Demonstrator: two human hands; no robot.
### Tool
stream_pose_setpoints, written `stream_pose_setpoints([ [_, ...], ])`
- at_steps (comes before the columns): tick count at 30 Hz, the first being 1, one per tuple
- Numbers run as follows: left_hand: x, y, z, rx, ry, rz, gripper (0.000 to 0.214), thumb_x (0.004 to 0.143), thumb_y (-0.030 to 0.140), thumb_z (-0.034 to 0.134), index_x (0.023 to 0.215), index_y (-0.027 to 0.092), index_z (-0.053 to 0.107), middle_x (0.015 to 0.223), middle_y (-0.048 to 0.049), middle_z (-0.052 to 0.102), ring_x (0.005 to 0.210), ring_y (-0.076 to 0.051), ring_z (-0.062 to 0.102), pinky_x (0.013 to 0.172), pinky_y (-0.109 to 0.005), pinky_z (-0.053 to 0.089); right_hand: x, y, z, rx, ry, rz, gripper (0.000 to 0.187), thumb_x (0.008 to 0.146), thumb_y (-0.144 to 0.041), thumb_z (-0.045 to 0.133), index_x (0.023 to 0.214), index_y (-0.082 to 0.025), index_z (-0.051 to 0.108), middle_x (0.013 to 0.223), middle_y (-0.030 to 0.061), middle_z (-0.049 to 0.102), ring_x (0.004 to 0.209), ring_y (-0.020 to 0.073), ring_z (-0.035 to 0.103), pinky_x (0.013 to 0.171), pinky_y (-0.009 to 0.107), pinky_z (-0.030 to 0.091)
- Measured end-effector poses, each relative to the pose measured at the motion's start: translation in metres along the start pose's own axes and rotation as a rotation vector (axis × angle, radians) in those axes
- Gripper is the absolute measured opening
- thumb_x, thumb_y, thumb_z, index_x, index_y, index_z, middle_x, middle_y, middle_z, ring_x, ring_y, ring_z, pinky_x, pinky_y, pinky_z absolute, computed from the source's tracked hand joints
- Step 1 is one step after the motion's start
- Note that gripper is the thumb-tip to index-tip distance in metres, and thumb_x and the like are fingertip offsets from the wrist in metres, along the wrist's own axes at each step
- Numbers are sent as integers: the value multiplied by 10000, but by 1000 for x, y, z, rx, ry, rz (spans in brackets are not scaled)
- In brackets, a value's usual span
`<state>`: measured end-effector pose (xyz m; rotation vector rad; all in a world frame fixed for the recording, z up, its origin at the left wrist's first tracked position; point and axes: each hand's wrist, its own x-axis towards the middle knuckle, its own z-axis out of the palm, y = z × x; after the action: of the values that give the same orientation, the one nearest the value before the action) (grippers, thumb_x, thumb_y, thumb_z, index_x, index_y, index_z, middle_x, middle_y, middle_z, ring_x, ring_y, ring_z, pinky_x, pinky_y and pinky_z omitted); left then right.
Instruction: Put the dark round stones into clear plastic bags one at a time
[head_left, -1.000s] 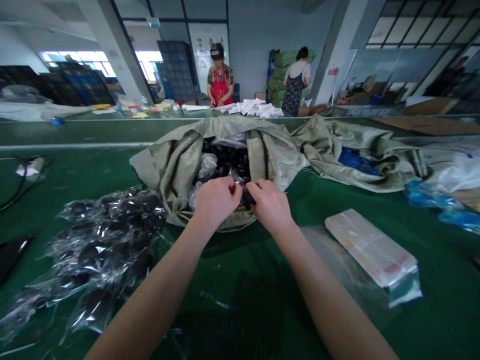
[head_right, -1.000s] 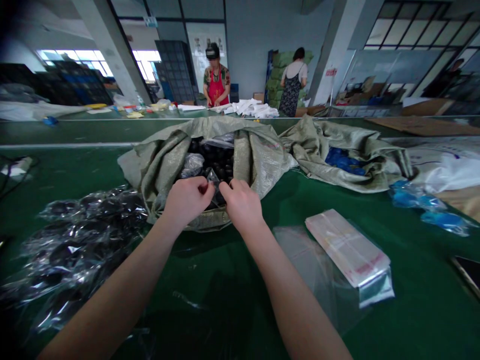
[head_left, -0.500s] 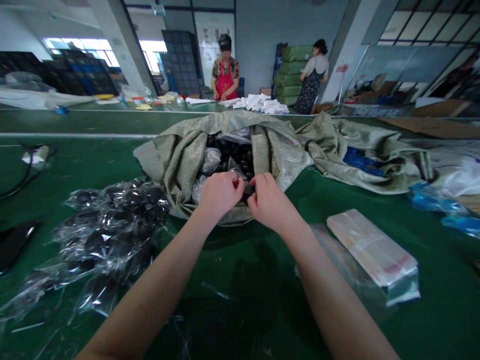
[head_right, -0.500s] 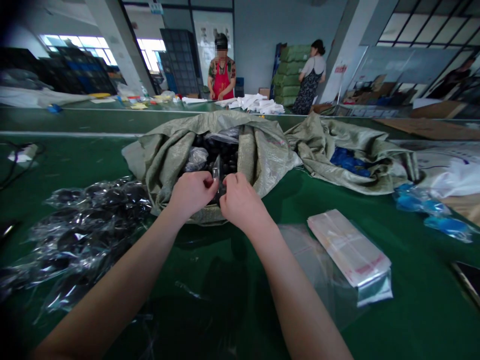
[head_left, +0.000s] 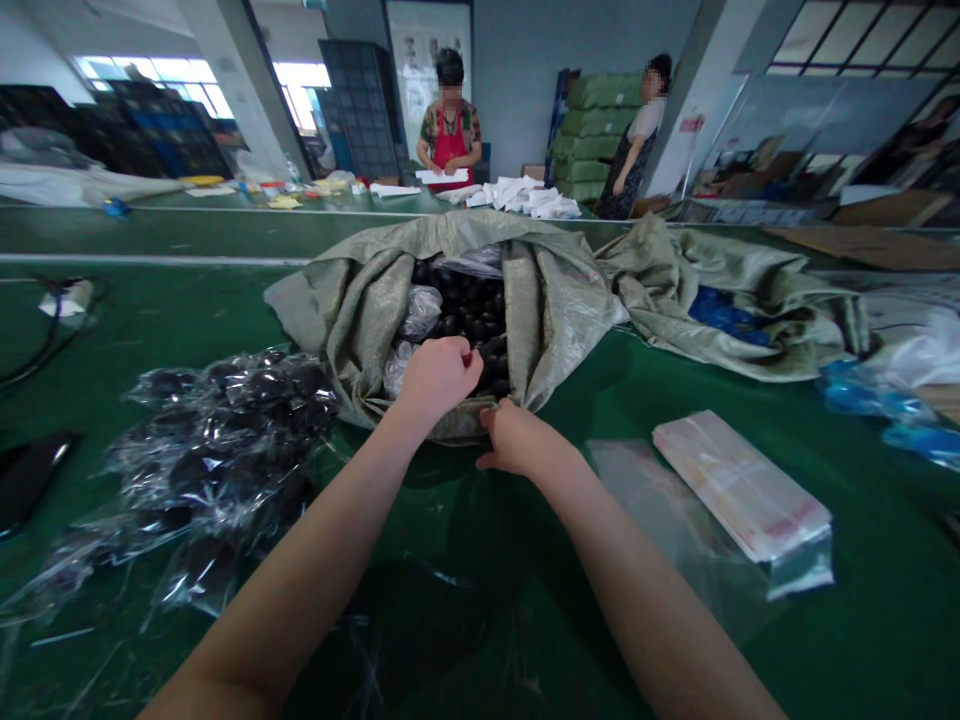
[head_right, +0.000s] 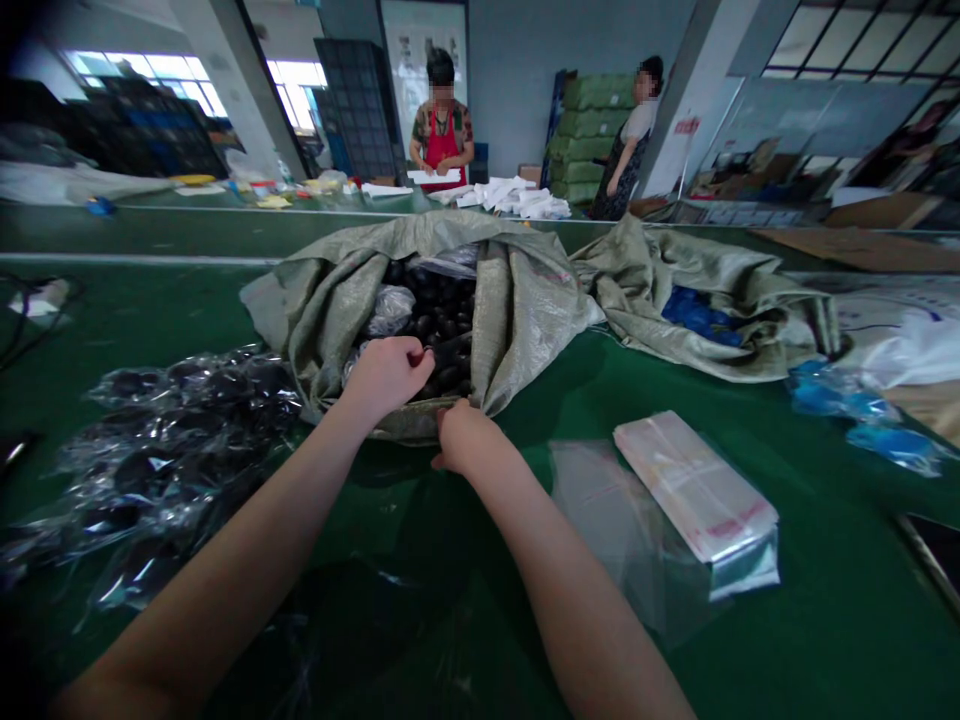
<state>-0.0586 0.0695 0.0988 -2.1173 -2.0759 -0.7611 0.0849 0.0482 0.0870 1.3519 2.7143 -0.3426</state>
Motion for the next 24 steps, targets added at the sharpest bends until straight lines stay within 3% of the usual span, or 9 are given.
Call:
stream_pose_setpoints([
  [2, 2, -2, 1, -42, 16, -2, 315, 858, 359, 466, 652, 188, 632, 652, -59, 656, 610, -181, 579, 609, -288, 377, 2, -2, 3, -73, -36, 33, 454, 726, -318, 766, 1085, -66, 649, 1064, 222, 661, 891, 278, 670, 692, 312, 478],
  [6, 4, -4, -1, -119, 30, -15, 299, 839, 359, 494, 617, 190, 601, 628, -40, 635, 600, -163, 552, 615, -274, 378, -1, 6, -3, -10, -48, -46, 293, 724, -244, 703, 970, -90, 661, 894, 153, 696, 836, 251, 658, 661, 296, 462],
  [10, 4, -2, -9, -205, 11, -52, 294, 819, 362, 518, 587, 190, 572, 600, -18, 605, 586, -146, 518, 613, -268, 371, -6, 20, -16, 256, 190, -90, 384, 695, -320, 671, 1014, -130, 575, 968, 110, 661, 815, 215, 610, 664, 293, 447],
  [13, 3, 0, -16, -297, -18, -82, 308, 807, 365, 522, 553, 191, 529, 547, 7, 544, 546, -131, 476, 577, -268, 342, -8, 28, -24, 536, 403, -61, 253, 806, -294, 486, 1029, -182, 529, 980, 52, 636, 838, 182, 585, 691, 281, 442],
  [16, 2, 1, -19, -400, -77, -100, 311, 802, 385, 519, 559, 191, 528, 513, 20, 499, 517, -127, 450, 536, -268, 313, -6, 31, -27, 681, 501, -44, 239, 849, -200, 319, 945, -212, 538, 878, 13, 621, 801, 166, 573, 675, 274, 428],
  [18, 2, 2, -20, -460, -118, -102, 312, 805, 402, 514, 579, 190, 545, 508, 23, 495, 509, -127, 444, 518, -268, 303, -3, 28, -25, 633, 544, -1, 230, 875, -220, 318, 853, -215, 547, 796, 8, 609, 760, 168, 565, 673, 280, 415],
  [20, 1, 3, -20, -489, -138, -98, 315, 802, 403, 518, 574, 188, 543, 507, 25, 491, 501, -122, 433, 506, -270, 292, -1, 25, -21, 520, 610, 62, 191, 887, -332, 426, 800, -212, 547, 780, 14, 607, 761, 175, 564, 693, 288, 408],
  [24, 0, 5, -21, -480, -132, -75, 313, 789, 386, 530, 547, 186, 522, 495, 29, 462, 497, -114, 412, 505, -273, 284, 2, 19, -13, 375, 716, 105, 235, 842, -444, 583, 836, -210, 564, 851, 39, 610, 812, 184, 567, 723, 289, 410],
])
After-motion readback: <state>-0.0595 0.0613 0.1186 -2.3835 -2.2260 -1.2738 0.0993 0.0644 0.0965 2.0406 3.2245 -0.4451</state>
